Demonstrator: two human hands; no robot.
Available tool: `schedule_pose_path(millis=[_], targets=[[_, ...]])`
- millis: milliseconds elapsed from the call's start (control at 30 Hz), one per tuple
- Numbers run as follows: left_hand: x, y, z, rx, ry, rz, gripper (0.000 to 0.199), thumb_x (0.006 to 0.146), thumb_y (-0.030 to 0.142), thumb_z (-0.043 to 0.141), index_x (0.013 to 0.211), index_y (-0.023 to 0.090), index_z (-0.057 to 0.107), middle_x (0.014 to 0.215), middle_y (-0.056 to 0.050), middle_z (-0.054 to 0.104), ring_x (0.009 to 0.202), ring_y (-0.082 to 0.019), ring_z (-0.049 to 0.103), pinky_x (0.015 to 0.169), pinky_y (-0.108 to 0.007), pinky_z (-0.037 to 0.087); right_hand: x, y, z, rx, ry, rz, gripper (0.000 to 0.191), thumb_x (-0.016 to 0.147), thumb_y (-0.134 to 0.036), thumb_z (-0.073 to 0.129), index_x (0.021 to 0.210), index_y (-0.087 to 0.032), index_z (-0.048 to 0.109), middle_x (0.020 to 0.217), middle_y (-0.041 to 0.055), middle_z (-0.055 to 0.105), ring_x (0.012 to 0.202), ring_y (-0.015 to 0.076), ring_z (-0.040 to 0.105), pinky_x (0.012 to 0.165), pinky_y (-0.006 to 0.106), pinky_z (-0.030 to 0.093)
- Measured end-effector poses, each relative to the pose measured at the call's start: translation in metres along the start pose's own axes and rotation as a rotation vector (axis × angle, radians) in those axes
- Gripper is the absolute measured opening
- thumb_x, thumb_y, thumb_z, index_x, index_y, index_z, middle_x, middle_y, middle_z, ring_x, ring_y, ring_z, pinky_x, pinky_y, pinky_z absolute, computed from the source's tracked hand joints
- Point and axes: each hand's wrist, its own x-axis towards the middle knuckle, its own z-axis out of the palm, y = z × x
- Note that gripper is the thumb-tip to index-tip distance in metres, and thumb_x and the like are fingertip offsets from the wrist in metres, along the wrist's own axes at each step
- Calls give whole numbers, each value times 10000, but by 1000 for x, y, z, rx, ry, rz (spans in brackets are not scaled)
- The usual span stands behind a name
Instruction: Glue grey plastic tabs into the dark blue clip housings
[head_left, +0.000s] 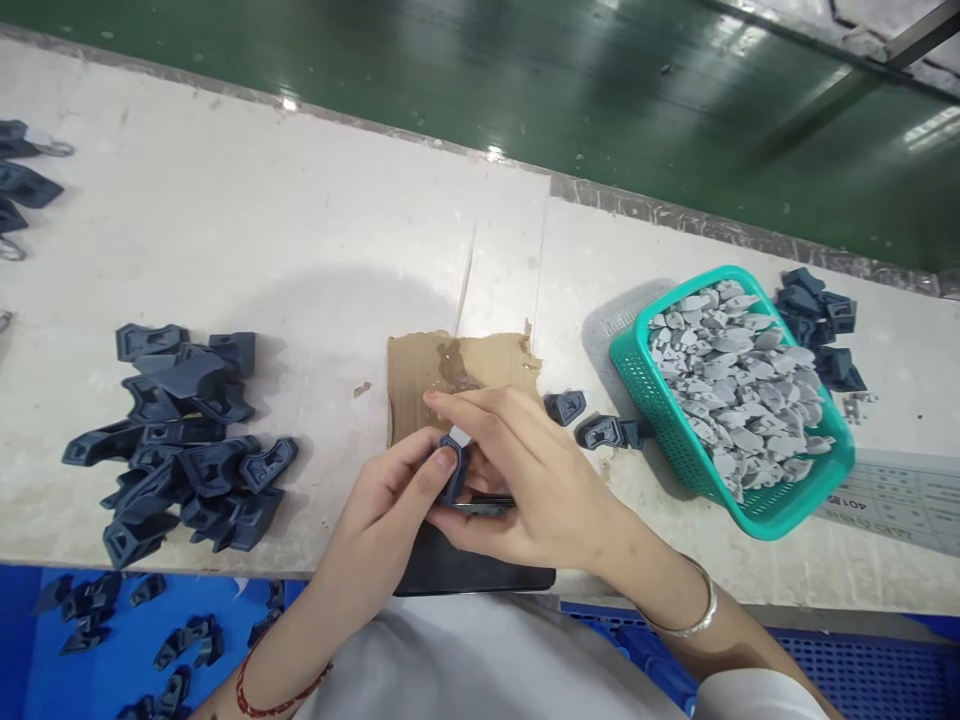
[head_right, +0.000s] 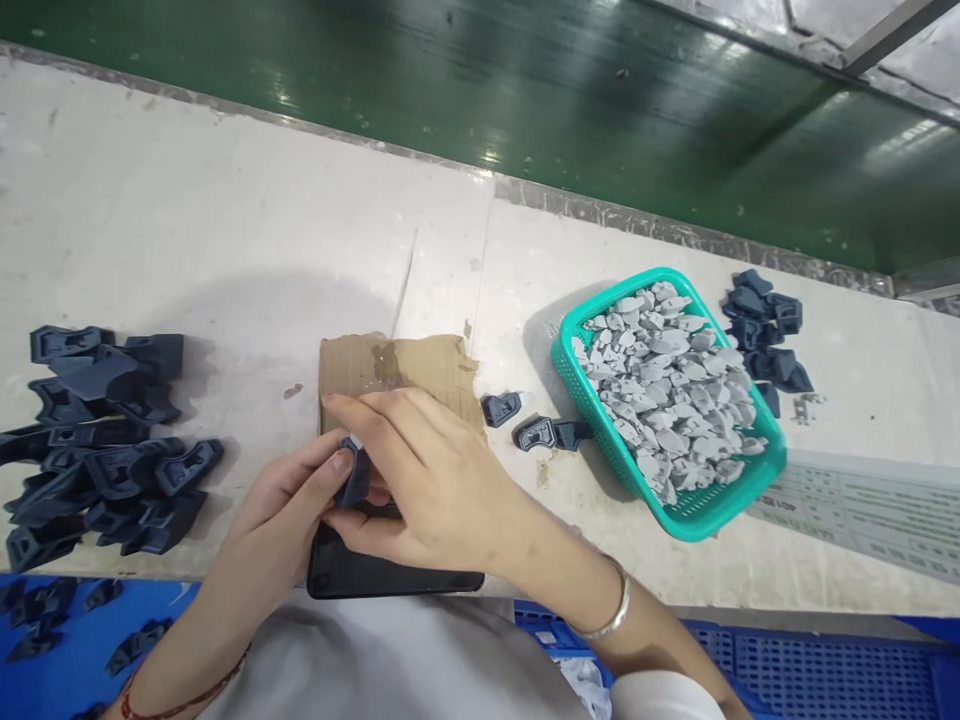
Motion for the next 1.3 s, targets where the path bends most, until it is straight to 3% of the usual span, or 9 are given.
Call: schedule_pose_path(millis=[167,333,500,567,633,833,1100,1200,1300], targets=[[0,4,6,-5,-17,-15,293,1058,442,588,1017,232,789,966,-27,779,892,-191,707,831,-278,583,-3,-1,-2,-46,15,-3,487,922,-217,631,1397,-171,532,1196,141,737,1063,262,723,913,416,618],[-3,15,2,253,14,41,318,1051,468,582,1188,244,764,1080,-37,817,962,-204,755,846,-272,605,-2,5,-20,-101,80,72,418,921,-207,682,1329,-200,594,1155,121,770,1064,263,733,915,398,605],[-20,22,-23,733,420,302,238,1039,400,599,1190,308,758,1225,-5,793,1167,-239,720,976,-316,565,-8,29,-42,-361,227,311,343,937,-308,737,1260,-220,662,1092,100,780,1002,282,736,866,419,589],[-27,27,-37,977,620,383,254,1033,371,592,1212,279,747,1270,-37,771,1202,-274,696,1007,-370,548,-12,38,-46,-446,223,383,353,946,-344,720,1259,-190,670,1070,109,771,974,293,730,842,431,581],[-33,30,-54,1217,707,427,288,1035,357,577,1241,225,728,1314,-97,750,1256,-328,665,1065,-443,518,-15,43,-46,-482,194,426,378,955,-366,701,1273,-164,670,1072,124,759,967,306,722,838,445,577],[-41,21,-98,1632,501,566,318,1016,375,628,1274,197,681,1343,-185,721,1207,-418,669,1115,-597,489,-18,44,-38,-539,22,486,484,1016,-341,609,1412,-61,594,1254,228,705,1196,388,656,1038,542,539],[-39,15,-107,1670,419,587,240,1054,353,540,1152,194,691,1257,-155,754,1164,-379,719,1075,-523,542,-21,32,-48,-494,-79,508,568,1032,-410,605,1509,-109,535,1517,234,601,1409,413,566,1156,615,496],[-36,18,-106,1592,437,604,254,1049,361,549,1149,187,705,1225,-144,774,1151,-376,730,1060,-500,539,-20,29,-65,-368,81,493,329,1044,-351,579,1317,-202,686,1353,146,726,1262,337,688,993,503,614],[-34,20,-98,1482,517,595,269,1011,364,619,1213,218,719,1189,-108,794,1146,-349,730,1082,-475,519,-21,34,-85,-457,326,572,211,1012,-280,570,1103,-245,758,1119,111,787,1021,309,749,852,463,616]])
